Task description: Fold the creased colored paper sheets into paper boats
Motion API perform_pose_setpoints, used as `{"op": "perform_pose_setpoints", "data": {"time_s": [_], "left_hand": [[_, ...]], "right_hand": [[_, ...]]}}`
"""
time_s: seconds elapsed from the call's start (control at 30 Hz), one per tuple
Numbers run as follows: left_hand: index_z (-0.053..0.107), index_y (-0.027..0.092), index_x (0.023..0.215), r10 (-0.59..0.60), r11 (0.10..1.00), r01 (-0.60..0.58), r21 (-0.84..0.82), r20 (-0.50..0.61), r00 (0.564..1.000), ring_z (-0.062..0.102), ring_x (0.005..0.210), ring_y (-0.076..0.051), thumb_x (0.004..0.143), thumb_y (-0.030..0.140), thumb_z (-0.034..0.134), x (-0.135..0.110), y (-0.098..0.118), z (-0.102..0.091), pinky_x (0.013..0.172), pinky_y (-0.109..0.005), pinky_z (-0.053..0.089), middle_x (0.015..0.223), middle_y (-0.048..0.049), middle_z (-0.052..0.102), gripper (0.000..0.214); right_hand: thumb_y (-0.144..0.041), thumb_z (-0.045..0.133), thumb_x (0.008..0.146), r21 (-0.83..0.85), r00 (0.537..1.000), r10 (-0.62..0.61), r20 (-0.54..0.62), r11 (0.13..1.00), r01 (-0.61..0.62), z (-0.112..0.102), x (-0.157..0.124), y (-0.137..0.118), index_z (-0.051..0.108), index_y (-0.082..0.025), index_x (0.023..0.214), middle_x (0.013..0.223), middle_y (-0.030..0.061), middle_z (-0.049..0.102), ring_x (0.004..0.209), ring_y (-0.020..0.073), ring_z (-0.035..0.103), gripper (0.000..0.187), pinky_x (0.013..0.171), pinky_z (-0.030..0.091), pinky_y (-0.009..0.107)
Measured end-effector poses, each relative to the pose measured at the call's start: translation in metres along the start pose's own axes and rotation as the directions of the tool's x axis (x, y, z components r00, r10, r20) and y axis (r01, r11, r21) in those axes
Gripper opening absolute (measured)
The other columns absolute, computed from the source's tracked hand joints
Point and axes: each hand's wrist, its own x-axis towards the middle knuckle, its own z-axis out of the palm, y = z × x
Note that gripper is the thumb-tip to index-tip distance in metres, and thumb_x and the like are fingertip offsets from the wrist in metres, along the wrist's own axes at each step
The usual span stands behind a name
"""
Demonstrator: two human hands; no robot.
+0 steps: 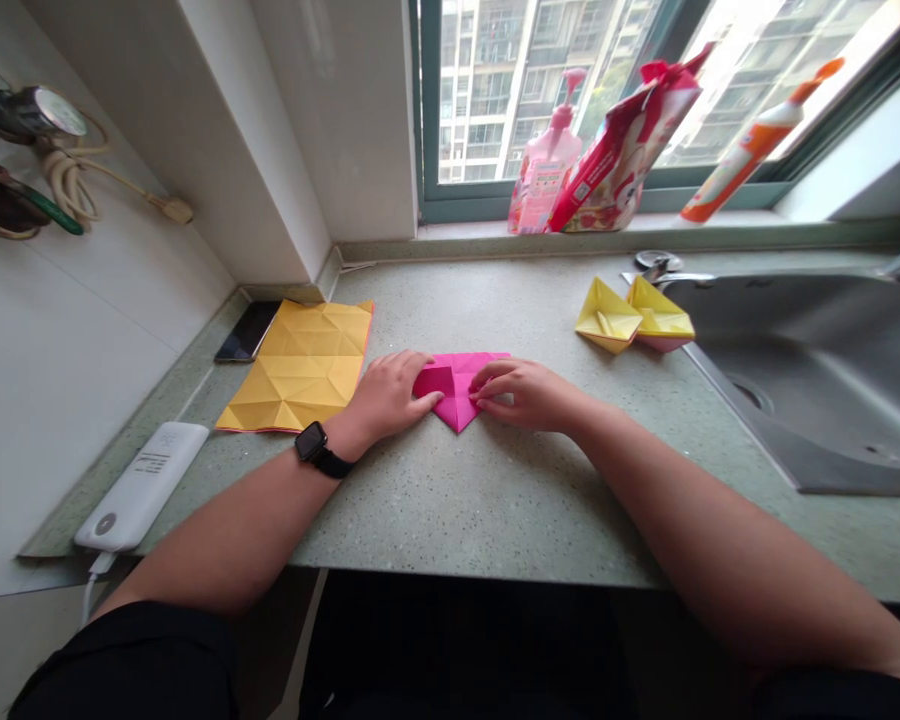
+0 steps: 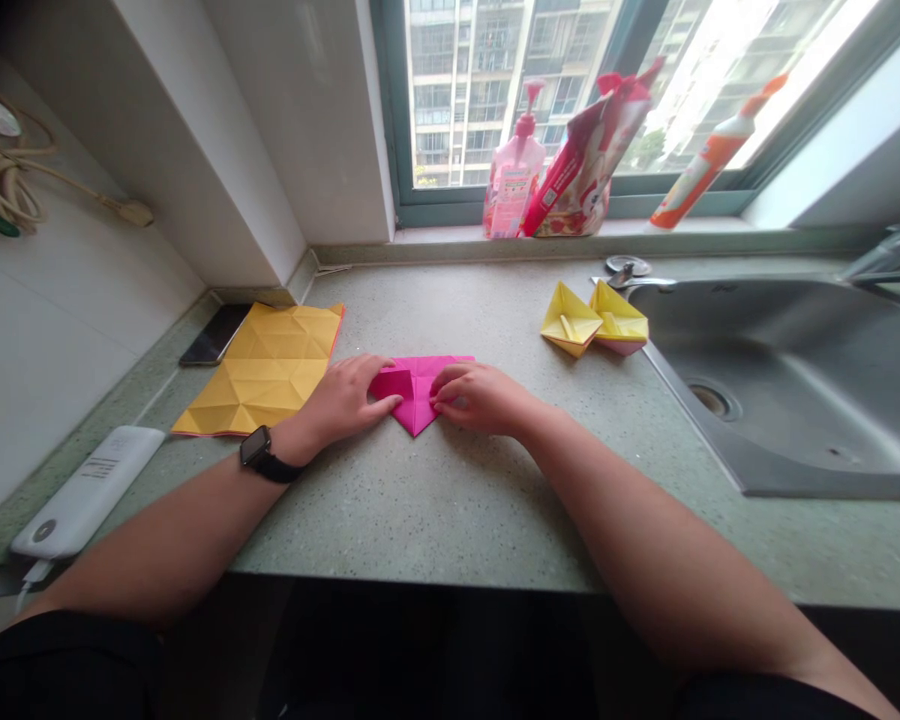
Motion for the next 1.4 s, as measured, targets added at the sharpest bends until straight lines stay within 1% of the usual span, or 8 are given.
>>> {"op": "perform_pose_setpoints", "data": {"time_s": [0.2,0.4,0.6,0.77,0.9,1.07,1.17,1.4], "left_hand": [[0.064,0.017,0.142,-0.014,0.998,0.012,0.057,0.025,1.000,0.065,0.120,-0.033,0.100,0.042,0.076,0.001,0.000,0.006,0.109,-0.049,0.053,0.128,-0.0134,0.070,0.050],[0.064,0.015,0.140,0.004,0.997,-0.006,0.079,0.029,1.000,0.062,0.123,-0.034,0.102,0.042,0.074,-0.001,-0.001,0.008,0.111,-0.051,0.052,0.131,-0.0148,0.067,0.048],[0.070,0.017,0.125,0.127,0.989,-0.128,0.074,0.020,0.992,0.062,0.125,-0.032,0.104,0.034,0.072,-0.002,0.000,0.002,0.113,-0.051,0.051,0.134,-0.0146,0.068,0.027],[0.078,0.021,0.114,0.318,0.948,-0.317,-0.020,0.114,0.941,0.068,0.117,-0.026,0.109,0.022,0.063,-0.006,0.002,-0.006,0.107,-0.043,0.056,0.127,-0.0093,0.074,0.016],[0.080,0.023,0.121,0.325,0.946,-0.319,-0.064,0.164,0.931,0.073,0.107,-0.023,0.109,0.021,0.063,-0.010,0.003,-0.008,0.093,-0.037,0.060,0.122,-0.0078,0.077,0.021],[0.081,0.025,0.122,0.345,0.938,-0.335,-0.088,0.188,0.919,0.075,0.107,-0.022,0.108,0.024,0.064,-0.014,0.002,-0.014,0.092,-0.035,0.061,0.127,-0.0079,0.078,0.022],[0.082,0.027,0.126,0.373,0.928,-0.360,-0.101,0.214,0.903,0.075,0.112,-0.023,0.109,0.027,0.063,-0.015,0.002,-0.016,0.096,-0.036,0.061,0.135,-0.0085,0.076,0.025],[0.078,0.033,0.139,0.434,0.900,-0.411,-0.142,0.224,0.873,0.063,0.141,-0.030,0.108,0.030,0.068,-0.016,0.007,-0.013,0.121,-0.050,0.052,0.153,-0.0115,0.067,0.033]], "right_hand": [[-0.029,0.069,0.102,-0.045,1.000,0.005,-0.019,0.999,-0.006,0.001,-0.001,-0.001,0.088,-0.029,0.112,0.117,0.0065,0.083,0.103,0.0220,0.075,0.021,0.095,0.059,0.037],[-0.031,0.074,0.100,-0.130,1.000,0.011,-0.006,0.991,-0.012,0.010,-0.002,-0.005,0.082,-0.033,0.135,0.122,0.0091,0.077,0.108,0.0246,0.070,0.036,0.102,0.058,0.043],[-0.038,0.076,0.102,-0.218,1.000,-0.002,0.016,0.976,0.005,0.015,0.001,-0.008,0.082,-0.035,0.134,0.118,0.0102,0.072,0.112,0.0277,0.065,0.034,0.105,0.055,0.048],[-0.036,0.074,0.103,-0.230,1.000,0.003,0.020,0.973,0.002,0.015,0.002,-0.010,0.081,-0.034,0.137,0.120,0.0114,0.072,0.115,0.0293,0.064,0.034,0.107,0.054,0.051],[-0.036,0.073,0.104,-0.241,0.999,0.025,0.030,0.970,-0.017,0.016,0.003,-0.011,0.079,-0.032,0.139,0.123,0.0122,0.072,0.117,0.0296,0.065,0.036,0.108,0.054,0.049],[-0.038,0.071,0.105,-0.277,0.998,0.061,0.030,0.960,-0.050,0.017,0.005,-0.011,0.077,-0.030,0.142,0.126,0.0131,0.073,0.119,0.0304,0.064,0.038,0.107,0.053,0.048],[-0.037,0.070,0.105,-0.284,0.996,0.091,0.019,0.955,-0.082,0.017,0.006,-0.010,0.079,-0.030,0.138,0.124,0.0124,0.073,0.115,0.0292,0.065,0.035,0.104,0.054,0.046],[-0.038,0.073,0.103,-0.296,0.982,0.181,-0.052,0.936,-0.188,0.014,0.003,-0.007,0.085,-0.031,0.124,0.116,0.0106,0.074,0.111,0.0298,0.067,0.025,0.101,0.055,0.046]]}}
